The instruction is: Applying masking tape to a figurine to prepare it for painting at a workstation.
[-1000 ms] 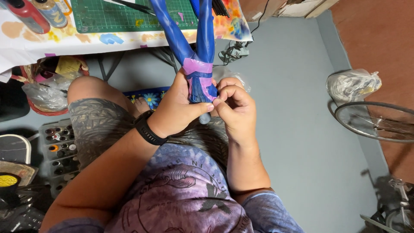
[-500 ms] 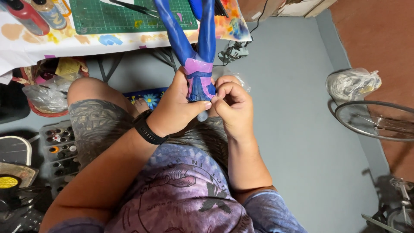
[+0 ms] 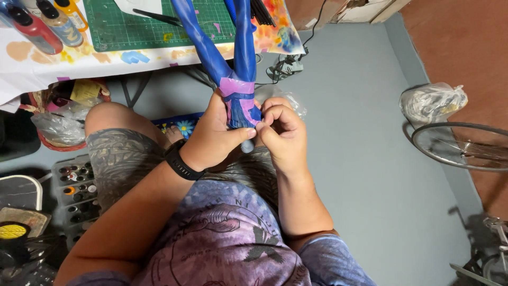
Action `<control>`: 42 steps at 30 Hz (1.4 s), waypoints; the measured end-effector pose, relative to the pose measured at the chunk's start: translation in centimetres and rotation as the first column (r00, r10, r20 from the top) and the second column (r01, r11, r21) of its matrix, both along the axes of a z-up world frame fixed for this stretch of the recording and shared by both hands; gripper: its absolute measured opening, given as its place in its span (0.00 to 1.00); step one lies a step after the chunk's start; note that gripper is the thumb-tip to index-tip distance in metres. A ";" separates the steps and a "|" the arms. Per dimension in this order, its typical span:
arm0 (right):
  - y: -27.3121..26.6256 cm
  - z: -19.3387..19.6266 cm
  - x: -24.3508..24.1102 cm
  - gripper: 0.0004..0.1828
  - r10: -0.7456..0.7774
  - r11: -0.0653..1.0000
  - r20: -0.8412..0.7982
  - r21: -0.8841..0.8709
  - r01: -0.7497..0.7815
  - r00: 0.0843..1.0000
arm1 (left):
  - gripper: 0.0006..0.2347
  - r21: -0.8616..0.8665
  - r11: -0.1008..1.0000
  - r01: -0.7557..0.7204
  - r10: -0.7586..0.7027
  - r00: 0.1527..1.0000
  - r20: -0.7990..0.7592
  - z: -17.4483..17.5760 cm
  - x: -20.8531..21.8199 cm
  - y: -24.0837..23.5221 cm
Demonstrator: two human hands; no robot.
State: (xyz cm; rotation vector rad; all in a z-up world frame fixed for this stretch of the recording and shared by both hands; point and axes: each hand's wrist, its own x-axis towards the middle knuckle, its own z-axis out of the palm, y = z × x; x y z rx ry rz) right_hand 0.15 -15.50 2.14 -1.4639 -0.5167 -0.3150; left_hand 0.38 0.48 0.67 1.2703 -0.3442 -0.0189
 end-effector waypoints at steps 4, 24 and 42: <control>-0.5 -0.2 -0.1 0.11 0.017 1.000 -0.012 -0.002 -0.017 1.000 | 0.35 -0.009 1.000 0.014 -0.014 1.000 -0.014 -0.4 0.1 0.0; -0.9 1.4 -1.1 0.03 0.082 0.992 0.015 -0.093 -0.080 0.997 | 0.30 -0.285 0.956 0.073 -0.078 0.997 -0.008 -0.8 0.2 0.1; -0.5 1.9 -0.8 0.07 -0.018 0.987 0.137 -0.153 0.039 0.990 | 0.26 -0.435 0.894 0.104 -0.040 0.987 0.154 -2.4 0.6 -0.6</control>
